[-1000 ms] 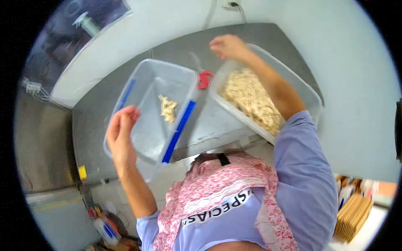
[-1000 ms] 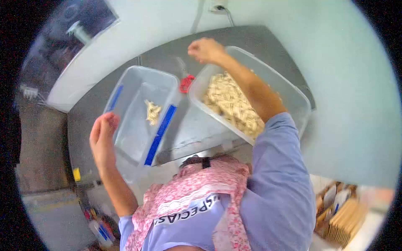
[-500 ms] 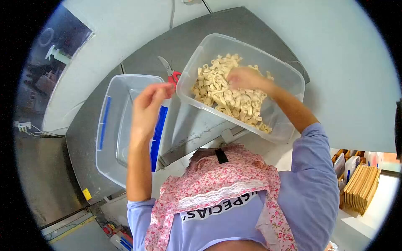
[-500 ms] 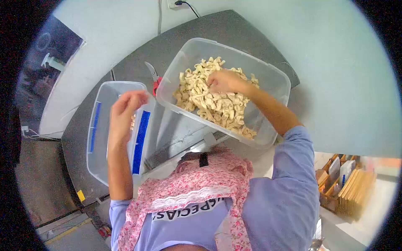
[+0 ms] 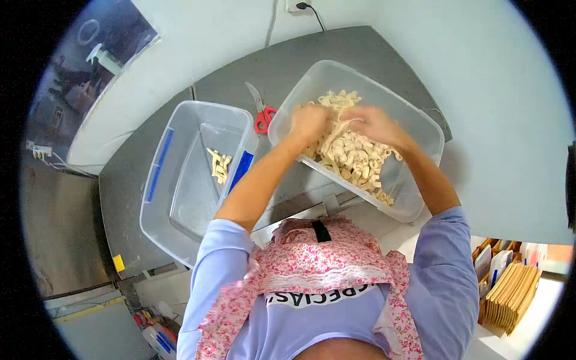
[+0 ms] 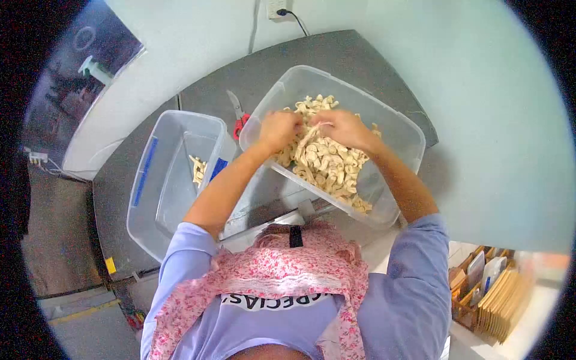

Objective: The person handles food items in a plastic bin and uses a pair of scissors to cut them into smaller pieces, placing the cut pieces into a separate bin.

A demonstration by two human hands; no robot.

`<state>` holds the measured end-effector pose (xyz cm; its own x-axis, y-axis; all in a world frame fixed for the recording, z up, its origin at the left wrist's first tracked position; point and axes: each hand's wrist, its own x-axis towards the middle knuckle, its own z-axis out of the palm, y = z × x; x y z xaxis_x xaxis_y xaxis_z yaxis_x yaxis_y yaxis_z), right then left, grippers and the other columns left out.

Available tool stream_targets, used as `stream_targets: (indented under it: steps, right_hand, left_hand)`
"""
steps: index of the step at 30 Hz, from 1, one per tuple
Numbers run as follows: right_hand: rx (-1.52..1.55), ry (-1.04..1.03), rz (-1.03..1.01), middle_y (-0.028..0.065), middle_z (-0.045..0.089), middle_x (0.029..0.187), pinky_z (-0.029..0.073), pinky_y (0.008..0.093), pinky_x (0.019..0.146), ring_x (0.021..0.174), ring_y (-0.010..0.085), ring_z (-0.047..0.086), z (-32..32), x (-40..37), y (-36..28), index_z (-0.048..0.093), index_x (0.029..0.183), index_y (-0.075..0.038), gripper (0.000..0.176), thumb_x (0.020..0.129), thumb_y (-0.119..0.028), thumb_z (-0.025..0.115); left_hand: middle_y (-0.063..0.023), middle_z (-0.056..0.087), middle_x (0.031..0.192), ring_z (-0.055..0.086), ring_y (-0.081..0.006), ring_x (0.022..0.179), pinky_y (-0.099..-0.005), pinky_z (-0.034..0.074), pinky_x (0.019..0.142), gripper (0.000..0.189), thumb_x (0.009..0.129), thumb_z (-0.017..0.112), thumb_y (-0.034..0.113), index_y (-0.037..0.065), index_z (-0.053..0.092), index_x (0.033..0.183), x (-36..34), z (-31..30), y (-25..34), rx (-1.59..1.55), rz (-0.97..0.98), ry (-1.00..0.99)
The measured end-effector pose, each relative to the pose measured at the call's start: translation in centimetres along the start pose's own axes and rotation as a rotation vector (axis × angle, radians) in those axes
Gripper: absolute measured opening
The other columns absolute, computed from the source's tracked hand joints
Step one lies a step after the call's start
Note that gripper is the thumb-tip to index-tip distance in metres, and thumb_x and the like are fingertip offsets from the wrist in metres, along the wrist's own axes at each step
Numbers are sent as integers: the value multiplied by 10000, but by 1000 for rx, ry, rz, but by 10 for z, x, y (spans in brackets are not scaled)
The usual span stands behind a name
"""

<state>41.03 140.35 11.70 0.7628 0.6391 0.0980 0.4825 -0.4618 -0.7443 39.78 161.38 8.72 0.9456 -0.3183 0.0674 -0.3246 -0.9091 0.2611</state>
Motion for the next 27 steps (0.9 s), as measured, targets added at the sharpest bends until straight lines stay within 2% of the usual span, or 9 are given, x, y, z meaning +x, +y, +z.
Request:
stream_targets:
  steps: [1, 4, 6, 7, 11, 14, 19, 22, 27]
  right_hand:
    - [130, 7, -12, 57, 669, 964, 505, 314, 736, 838, 171, 636, -9, -3, -13, 637, 1033, -44, 237, 828, -163, 635]
    - [392, -140, 155, 54, 642, 951, 510, 264, 693, 845, 153, 630, -36, -9, -40, 620, 1071, -46, 219, 866, -123, 619]
    - [321, -92, 103, 35, 639, 861, 484, 228, 626, 763, 92, 607, -41, -3, -49, 620, 1029, -26, 213, 858, -152, 642]
    - [258, -57, 93, 28, 632, 815, 478, 229, 612, 733, 79, 593, -45, 2, -61, 624, 1007, -14, 228, 847, -173, 658]
    - [298, 136, 4, 19, 622, 717, 477, 237, 600, 672, 69, 581, -45, 26, -97, 656, 988, -8, 272, 814, -213, 701]
    - [151, 115, -135, 32, 642, 739, 488, 240, 592, 645, 77, 595, -49, 49, -118, 666, 978, -6, 280, 803, -220, 711]
    - [290, 30, -116, 35, 652, 765, 470, 208, 537, 601, 69, 581, -55, 79, -170, 661, 963, -3, 200, 849, -167, 669]
    - [323, 48, -155, 30, 648, 765, 443, 191, 514, 606, 53, 540, -55, 106, -190, 665, 961, -4, 204, 850, -174, 675]
    - [344, -37, -109, -7, 623, 787, 439, 176, 545, 630, 49, 536, -36, 148, -202, 664, 1011, -19, 271, 855, -240, 680]
  left_hand:
    - [-65, 677, 941, 630, -240, 857, -351, 468, 761, 114, 800, 645, 179, 120, 664, 896, 0, -7, -1, -186, -74, -5]
    - [-19, 674, 888, 612, -123, 818, -306, 461, 786, 156, 900, 613, 245, 90, 631, 903, -4, -26, -11, -989, -193, -60]
    - [-8, 667, 889, 604, -102, 816, -294, 468, 773, 190, 932, 588, 264, 77, 620, 935, -12, -55, -3, -1449, -179, -94]
    - [-20, 661, 880, 564, -86, 751, -231, 444, 683, 187, 939, 577, 211, 43, 619, 1010, -15, -61, -2, -1517, -135, -77]
    - [-18, 642, 848, 553, -86, 738, -243, 448, 707, 137, 921, 592, 163, 41, 633, 967, -24, -88, 8, -1552, -127, -13]
    - [-6, 638, 855, 595, -96, 797, -268, 468, 754, 173, 920, 611, 257, 86, 607, 944, -25, -95, -4, -1489, -60, 47]
    - [-116, 647, 1100, 626, -204, 1026, -353, 479, 912, 398, 967, 495, 330, 21, 541, 1214, -47, -143, -14, -1575, 31, -1]
    - [-117, 649, 1096, 629, -199, 1012, -350, 485, 903, 414, 972, 484, 329, 8, 531, 1229, -69, -151, -34, -1602, -11, -90]
    - [-117, 668, 1041, 672, -202, 887, -341, 538, 827, 389, 959, 511, 308, -5, 558, 1184, -108, -154, -71, -1651, -108, -53]
